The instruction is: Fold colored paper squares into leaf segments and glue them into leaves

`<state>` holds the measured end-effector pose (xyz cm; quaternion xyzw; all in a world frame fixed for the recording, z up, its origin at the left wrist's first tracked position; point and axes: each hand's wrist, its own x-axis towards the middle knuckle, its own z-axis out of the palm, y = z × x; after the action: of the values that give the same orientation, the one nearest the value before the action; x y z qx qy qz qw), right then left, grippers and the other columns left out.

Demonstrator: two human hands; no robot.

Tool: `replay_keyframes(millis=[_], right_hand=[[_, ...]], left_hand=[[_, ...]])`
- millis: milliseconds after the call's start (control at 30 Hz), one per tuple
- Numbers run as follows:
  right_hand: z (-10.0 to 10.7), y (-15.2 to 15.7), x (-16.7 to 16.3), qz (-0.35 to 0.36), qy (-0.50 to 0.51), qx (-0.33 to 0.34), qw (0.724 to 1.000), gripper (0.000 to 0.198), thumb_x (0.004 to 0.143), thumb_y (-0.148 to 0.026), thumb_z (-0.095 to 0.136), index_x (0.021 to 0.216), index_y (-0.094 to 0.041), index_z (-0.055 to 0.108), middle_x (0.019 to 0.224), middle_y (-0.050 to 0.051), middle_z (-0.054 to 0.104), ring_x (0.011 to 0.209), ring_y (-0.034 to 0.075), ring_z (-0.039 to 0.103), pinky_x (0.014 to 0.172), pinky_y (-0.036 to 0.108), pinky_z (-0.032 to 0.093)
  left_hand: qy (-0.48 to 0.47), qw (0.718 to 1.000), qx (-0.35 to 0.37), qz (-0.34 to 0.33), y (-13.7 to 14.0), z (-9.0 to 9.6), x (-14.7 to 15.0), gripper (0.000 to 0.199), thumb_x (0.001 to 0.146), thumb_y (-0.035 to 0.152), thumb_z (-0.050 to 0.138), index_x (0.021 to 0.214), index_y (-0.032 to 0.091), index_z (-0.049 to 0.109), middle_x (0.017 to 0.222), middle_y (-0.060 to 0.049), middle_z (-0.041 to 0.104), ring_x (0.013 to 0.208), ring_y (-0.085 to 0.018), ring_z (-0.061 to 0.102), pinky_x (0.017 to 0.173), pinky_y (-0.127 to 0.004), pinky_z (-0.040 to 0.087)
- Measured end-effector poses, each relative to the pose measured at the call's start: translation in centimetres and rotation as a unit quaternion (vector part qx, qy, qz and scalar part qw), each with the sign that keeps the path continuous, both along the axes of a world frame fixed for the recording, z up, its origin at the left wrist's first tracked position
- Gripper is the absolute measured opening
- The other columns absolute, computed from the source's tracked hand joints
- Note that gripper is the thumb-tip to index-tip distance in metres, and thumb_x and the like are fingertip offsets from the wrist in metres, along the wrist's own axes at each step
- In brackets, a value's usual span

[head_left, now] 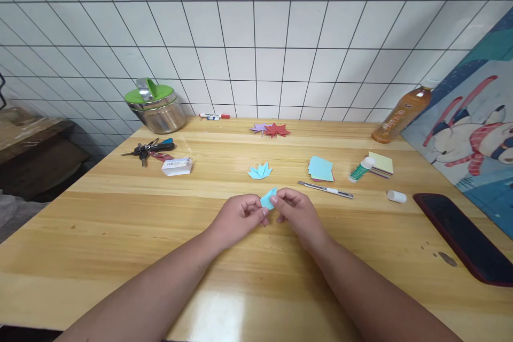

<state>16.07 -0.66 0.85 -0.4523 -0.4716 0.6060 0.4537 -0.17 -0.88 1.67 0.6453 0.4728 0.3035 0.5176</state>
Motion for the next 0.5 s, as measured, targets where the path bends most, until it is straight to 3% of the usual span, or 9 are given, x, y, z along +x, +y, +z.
replay_keyframes(millis=[133, 200, 367, 500], right_hand=[[-0.1, 0.0, 0.1, -0.001, 0.087, -0.031, 0.996, 0.023, 0.066, -0.034, 0.068, 0.057, -0.016, 0.057, 0.054, -0.003, 0.052, 0.050, 0.008, 0.046, 0.050, 0.021, 0.041], [-0.1, -0.1, 0.0, 0.000, 0.115, -0.037, 0.993, 0.022, 0.066, -0.033, 0.069, 0.057, -0.017, 0.057, 0.052, -0.004, 0.050, 0.049, 0.008, 0.045, 0.052, 0.022, 0.042], [0.2, -0.3, -0.7, -0.024, 0.013, 0.025, 0.999, 0.023, 0.067, -0.039, 0.067, 0.069, -0.016, 0.064, 0.069, 0.001, 0.059, 0.058, 0.011, 0.053, 0.051, 0.022, 0.044], [0.3, -0.4, -0.9, -0.045, 0.007, 0.028, 0.999, 0.027, 0.064, -0.038, 0.070, 0.082, -0.019, 0.063, 0.070, 0.000, 0.058, 0.059, 0.012, 0.054, 0.051, 0.022, 0.046]], left_hand=[[0.000, 0.999, 0.001, -0.049, 0.0, 0.1, -0.2, 0.020, 0.077, 0.031, 0.057, 0.067, 0.014, 0.059, 0.066, -0.004, 0.067, 0.060, -0.012, 0.059, 0.058, -0.022, 0.043], [-0.024, 0.999, 0.002, -0.037, 0.0, 0.0, -0.1, 0.020, 0.077, 0.032, 0.057, 0.068, 0.014, 0.059, 0.066, -0.004, 0.067, 0.062, -0.013, 0.060, 0.061, -0.024, 0.044], [-0.122, 0.992, -0.032, -0.019, 0.0, -0.2, 0.2, 0.022, 0.077, 0.036, 0.058, 0.082, 0.015, 0.060, 0.078, -0.005, 0.068, 0.075, -0.017, 0.063, 0.071, -0.028, 0.046], [-0.074, 0.997, -0.018, 0.009, 0.1, -0.3, 0.3, 0.024, 0.078, 0.038, 0.056, 0.075, 0.014, 0.061, 0.071, -0.004, 0.067, 0.070, -0.017, 0.063, 0.065, -0.026, 0.046]])
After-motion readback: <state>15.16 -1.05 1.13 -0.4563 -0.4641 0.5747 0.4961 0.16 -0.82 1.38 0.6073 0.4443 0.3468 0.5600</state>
